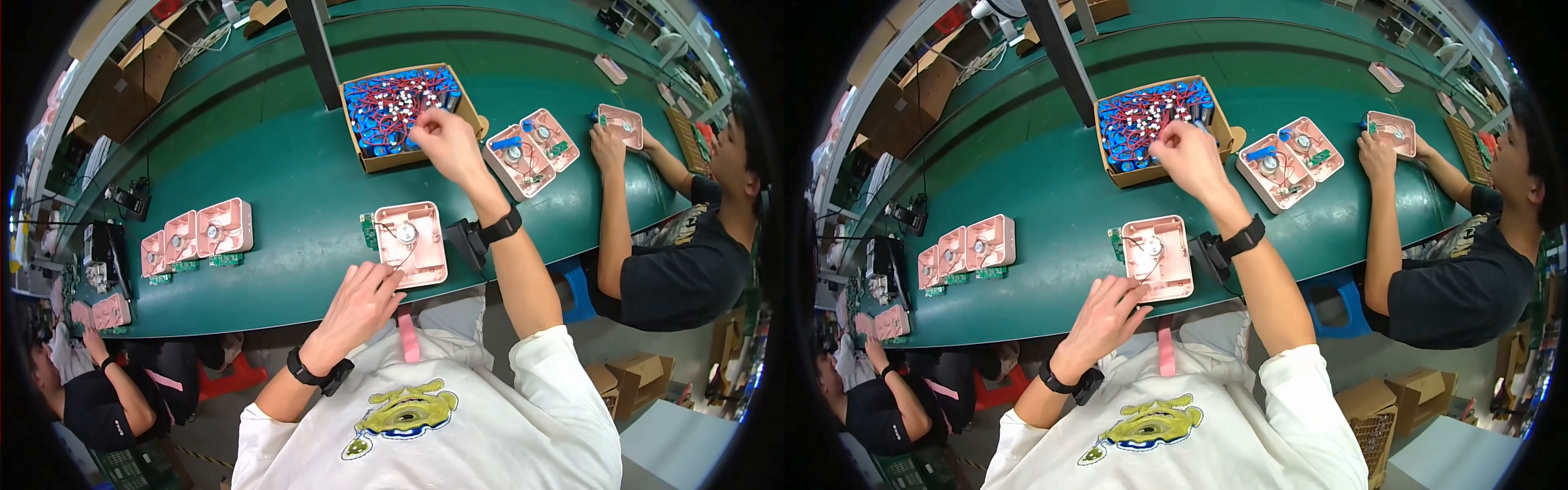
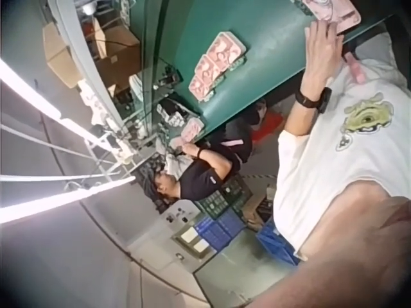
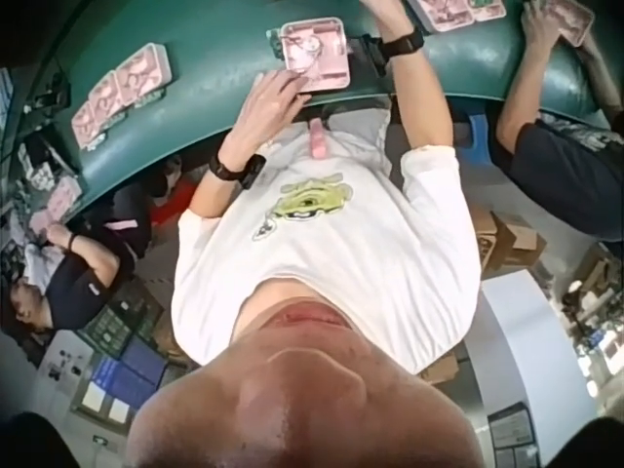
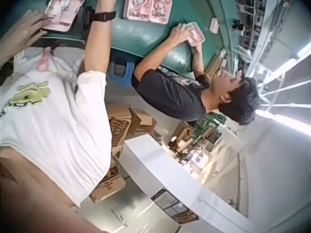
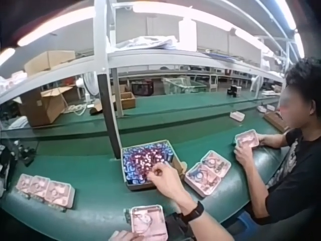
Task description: The person picks up a battery from a box, inserts it into a pink plastic housing, and connects the battery wire to a circuit board. They then move the assembled housing to the side and repeat the process with another unit.
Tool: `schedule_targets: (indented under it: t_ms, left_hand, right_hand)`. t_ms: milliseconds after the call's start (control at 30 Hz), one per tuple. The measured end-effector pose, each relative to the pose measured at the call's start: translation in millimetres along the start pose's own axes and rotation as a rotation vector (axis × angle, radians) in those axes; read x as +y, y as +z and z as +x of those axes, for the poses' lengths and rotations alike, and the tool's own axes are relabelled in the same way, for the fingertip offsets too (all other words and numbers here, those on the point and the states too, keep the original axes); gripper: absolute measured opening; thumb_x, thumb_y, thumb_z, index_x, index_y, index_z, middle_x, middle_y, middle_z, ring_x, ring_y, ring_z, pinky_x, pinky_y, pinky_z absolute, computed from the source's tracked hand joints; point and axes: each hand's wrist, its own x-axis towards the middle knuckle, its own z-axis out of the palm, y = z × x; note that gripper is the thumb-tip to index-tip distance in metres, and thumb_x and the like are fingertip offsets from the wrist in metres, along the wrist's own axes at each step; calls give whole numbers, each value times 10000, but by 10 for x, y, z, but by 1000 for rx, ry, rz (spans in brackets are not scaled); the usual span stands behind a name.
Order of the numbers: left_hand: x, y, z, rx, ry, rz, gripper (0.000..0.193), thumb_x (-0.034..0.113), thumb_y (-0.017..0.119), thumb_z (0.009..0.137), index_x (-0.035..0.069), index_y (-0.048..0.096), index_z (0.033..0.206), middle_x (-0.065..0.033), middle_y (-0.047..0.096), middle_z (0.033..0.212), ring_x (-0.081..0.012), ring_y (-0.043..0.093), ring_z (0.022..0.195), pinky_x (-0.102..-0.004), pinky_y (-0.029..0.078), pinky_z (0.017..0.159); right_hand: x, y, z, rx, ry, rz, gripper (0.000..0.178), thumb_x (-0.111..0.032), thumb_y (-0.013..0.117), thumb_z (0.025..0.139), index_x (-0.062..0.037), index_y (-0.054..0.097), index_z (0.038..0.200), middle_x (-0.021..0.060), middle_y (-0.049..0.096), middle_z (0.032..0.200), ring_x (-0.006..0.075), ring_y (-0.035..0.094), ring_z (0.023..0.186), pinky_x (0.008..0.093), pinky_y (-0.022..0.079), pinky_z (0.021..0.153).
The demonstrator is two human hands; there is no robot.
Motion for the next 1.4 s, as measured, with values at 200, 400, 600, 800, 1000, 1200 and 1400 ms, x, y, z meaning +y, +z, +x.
schedule_targets:
  t_ms: [200, 400, 600, 800, 1000, 1200, 1400]
  left_hand:
    - [-177, -128, 77, 270, -110, -289, 393, 36, 780, 872, 47, 696, 1256, -119, 626, 1220, -214, 648, 945, -338, 538, 773]
    - [-750, 168, 306, 282, -579, -628, 377, 76, 763, 920, 6, 666, 1277, -120, 662, 1108, -177, 660, 913, -295, 547, 763]
    - [-831, 307, 353, 266, -679, -930, 299, 65, 742, 962, -28, 670, 1237, -76, 720, 1078, -105, 648, 935, -260, 534, 775]
    - [-812, 347, 347, 307, -709, -1036, 229, 51, 738, 971, -35, 690, 1178, -56, 731, 1001, -75, 646, 882, -232, 519, 754]
    - [-799, 398, 375, 350, -676, -1085, 215, 47, 734, 976, -33, 687, 1171, -35, 732, 974, -59, 644, 858, -215, 510, 736]
    - [-807, 433, 381, 395, -650, -1124, 215, 60, 737, 982, -30, 679, 1169, -28, 728, 965, -55, 641, 854, -214, 503, 723]
    - [-801, 432, 375, 392, -664, -1118, 219, 75, 738, 987, -27, 674, 1171, -28, 732, 964, -54, 642, 853, -212, 499, 718]
  right_hand:
    - [-87, -194, 60, -43, -60, 456, 122, -146, 678, 1027, -31, 719, 1034, 16, 750, 924, 77, 622, 775, 248, 510, 711]
    - [-378, -476, -106, 80, -289, 635, 184, -96, 628, 1050, 20, 718, 1161, 76, 759, 976, 127, 682, 846, 269, 548, 861]
    - [-579, -663, -553, -147, -813, -195, 80, -48, 726, 897, -36, 752, 972, 61, 671, 810, 214, 618, 741, 352, 508, 662]
    - [-292, -603, -873, -507, -864, -503, 234, -38, 752, 790, -45, 764, 1023, 56, 616, 776, 254, 576, 765, 406, 514, 695]
    - [-83, -450, -962, -426, -648, -389, 279, -37, 751, 767, -46, 752, 1046, 65, 635, 856, 259, 614, 871, 395, 525, 806]
    - [-383, -212, -1187, -350, -850, -307, 262, -40, 728, 738, -67, 739, 998, 50, 653, 944, 261, 622, 986, 393, 510, 932]
    - [-215, -71, -1338, -628, -924, -253, 244, -76, 737, 727, -93, 740, 971, 37, 669, 966, 255, 616, 991, 396, 505, 951]
